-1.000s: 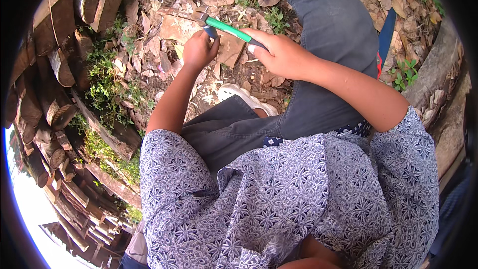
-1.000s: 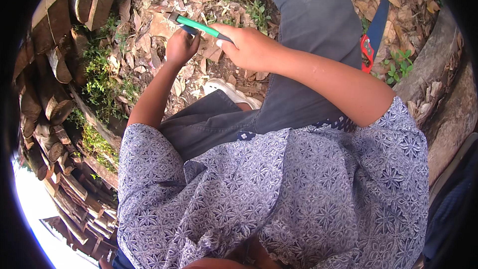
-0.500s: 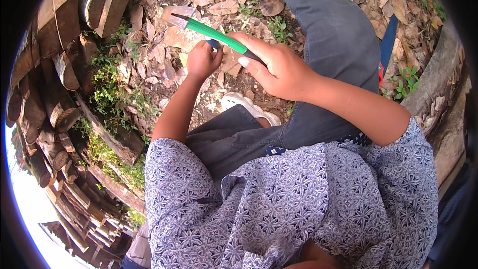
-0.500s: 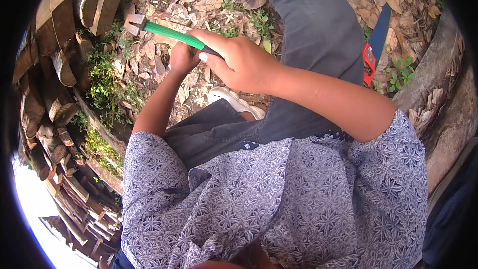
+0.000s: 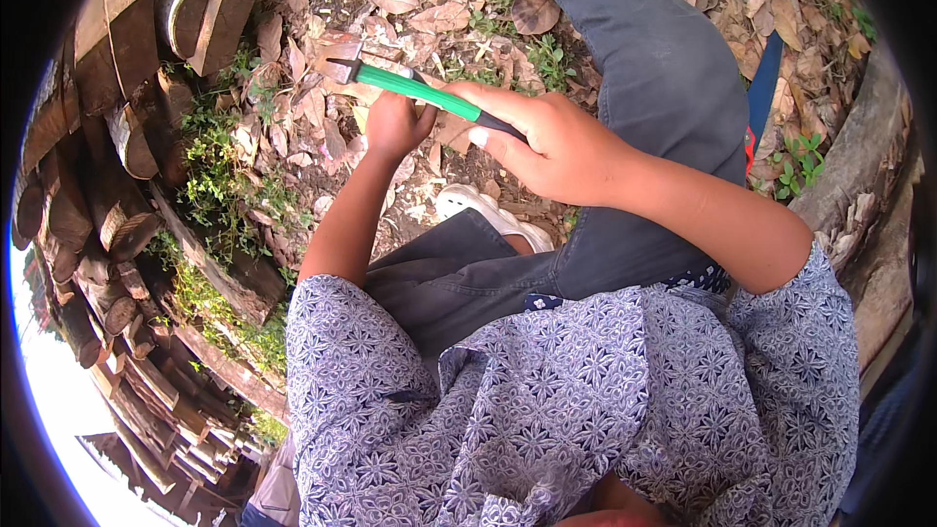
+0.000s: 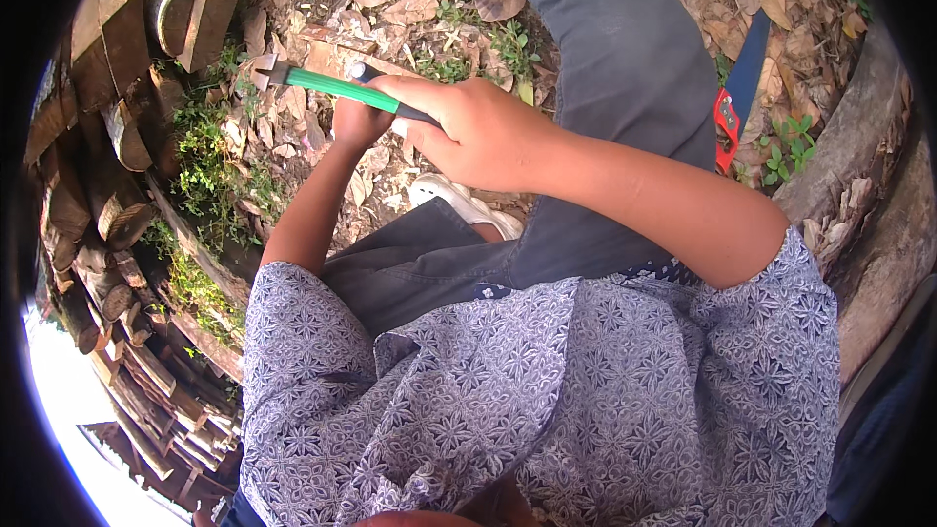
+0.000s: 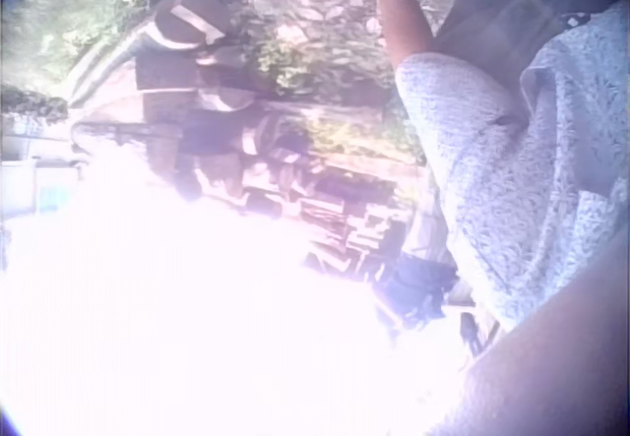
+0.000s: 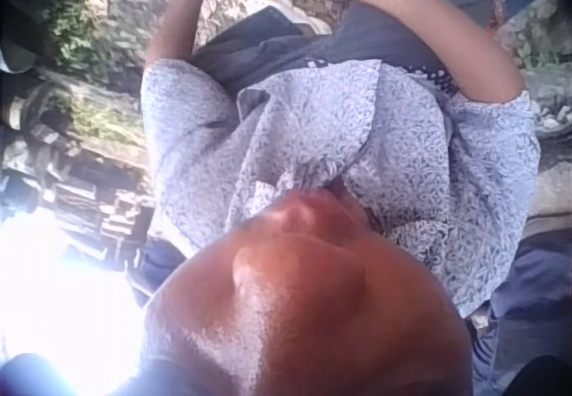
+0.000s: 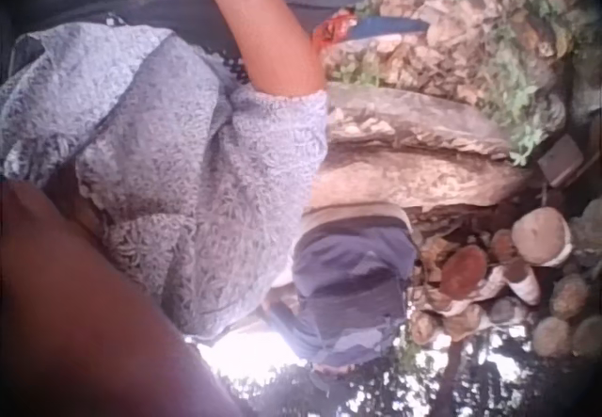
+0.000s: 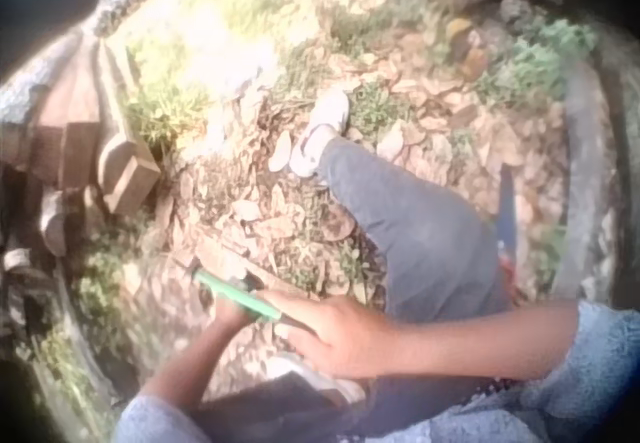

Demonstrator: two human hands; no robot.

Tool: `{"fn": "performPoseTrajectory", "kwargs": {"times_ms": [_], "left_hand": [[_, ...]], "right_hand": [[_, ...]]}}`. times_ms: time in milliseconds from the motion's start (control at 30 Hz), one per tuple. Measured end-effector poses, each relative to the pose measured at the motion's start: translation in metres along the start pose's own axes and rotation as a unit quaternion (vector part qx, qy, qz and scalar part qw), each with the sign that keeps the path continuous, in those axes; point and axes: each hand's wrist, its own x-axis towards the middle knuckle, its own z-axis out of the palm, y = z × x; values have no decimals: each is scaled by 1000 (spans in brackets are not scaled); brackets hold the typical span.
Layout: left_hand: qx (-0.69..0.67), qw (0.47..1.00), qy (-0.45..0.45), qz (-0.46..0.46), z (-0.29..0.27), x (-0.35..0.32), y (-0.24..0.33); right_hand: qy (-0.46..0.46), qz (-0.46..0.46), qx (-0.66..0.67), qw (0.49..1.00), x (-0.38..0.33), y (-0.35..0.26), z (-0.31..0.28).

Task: The person sits on the ground and uses a chisel and hammer to carve a small wooden block. They repeatedly strike the chisel to remove wood, then inspect the carved area and continue shaping the block.

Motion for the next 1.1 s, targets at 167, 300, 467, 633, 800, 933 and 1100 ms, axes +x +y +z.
{"fn": "performPoseTrajectory", "kwargs": {"times_ms": [167,300,467,633,800,933,1100], "left_hand": [[33,993,-92,-68,8,-1,0],[-71,997,6,-17,-5,4,5],[-56,998,6,-19,-8,5,10],[-74,997,7,-20,-5,-1,7],[-58,998,22,-3,-3,-1,2],[-78,997,-4,-26,-6,0,12],[-57,997,-26,-40,-6,-2,3]], "right_hand": [[-56,83,-108,989,0,32,-6],[36,-36,-3,999,-2,6,-2],[-48,76,-92,992,13,25,-14],[7,4,-57,998,11,10,-2],[-23,67,-44,997,11,9,-7],[18,27,-86,996,2,24,3],[22,20,-51,998,2,-7,2]]}}
